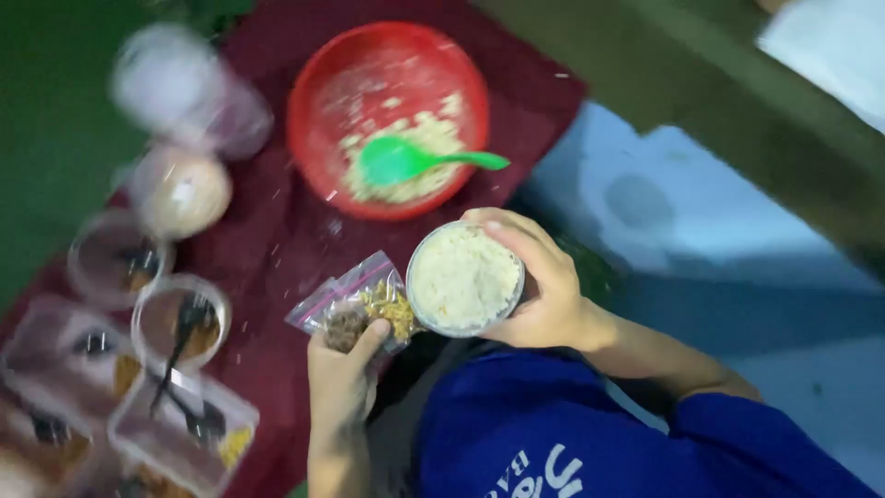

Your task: The person wraps a ball of rice in paper, places it into a cardboard box, and then mixes food ingredients in a red bowl using a spoon.

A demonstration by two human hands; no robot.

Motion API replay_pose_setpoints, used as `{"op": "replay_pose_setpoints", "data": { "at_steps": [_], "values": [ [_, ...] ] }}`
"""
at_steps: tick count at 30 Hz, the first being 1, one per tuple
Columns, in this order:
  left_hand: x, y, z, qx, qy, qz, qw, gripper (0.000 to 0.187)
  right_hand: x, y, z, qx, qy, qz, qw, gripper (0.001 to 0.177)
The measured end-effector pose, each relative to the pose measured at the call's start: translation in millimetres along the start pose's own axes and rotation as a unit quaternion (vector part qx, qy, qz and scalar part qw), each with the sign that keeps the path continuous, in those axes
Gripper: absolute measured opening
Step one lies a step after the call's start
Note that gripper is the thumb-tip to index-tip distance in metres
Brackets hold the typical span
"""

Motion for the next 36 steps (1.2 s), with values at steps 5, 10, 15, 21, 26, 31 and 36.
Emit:
{"op": "replay_pose_setpoints", "data": {
  "at_steps": [5,10,15,21,26,31,36],
  "values": [
    [-24.4,119.6,59.5,-0.166,-0.019,-0.056,0.984,0.028,-8.7,-95.0,-0.4,0.075,0.038,0.126,0.988,0.089],
    [-45.7,252.5,83.5,-0.294,-0.059,-0.136,0.944,0.030,8.3,-201.1,-12.1,0.246,0.100,0.209,0.941,0.088],
    [-62.8,429.5,47.1,-0.398,-0.031,-0.280,0.873,0.030,42.2,-325.7,-29.2,0.323,0.287,0.286,0.855,0.090],
    [-83.2,629.3,-79.5,-0.329,0.017,-0.442,0.835,0.021,117.0,-449.7,-13.9,0.257,0.382,0.419,0.783,0.097],
    [-90.1,707.1,-126.3,-0.408,-0.023,-0.444,0.797,0.028,148.5,-506.0,-7.0,0.255,0.387,0.453,0.761,0.093],
    [-109.4,704.6,-65.8,-0.348,0.007,-0.403,0.847,0.032,148.7,-531.1,14.8,0.204,0.397,0.443,0.777,0.092],
    [-161.5,695.5,15.3,-0.432,0.175,-0.369,0.804,0.027,143.4,-537.8,37.8,0.165,0.442,0.428,0.771,0.097]
  ]
}}
Point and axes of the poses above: each hand's wrist, its own x-axis away from the middle knuckle, its own y-axis out of the palm, z = x × y, the point moved 7 cm from there along -x, towards the middle knuckle, and after that the axes turned 10 degrees about -z, right-handed, at the moved point
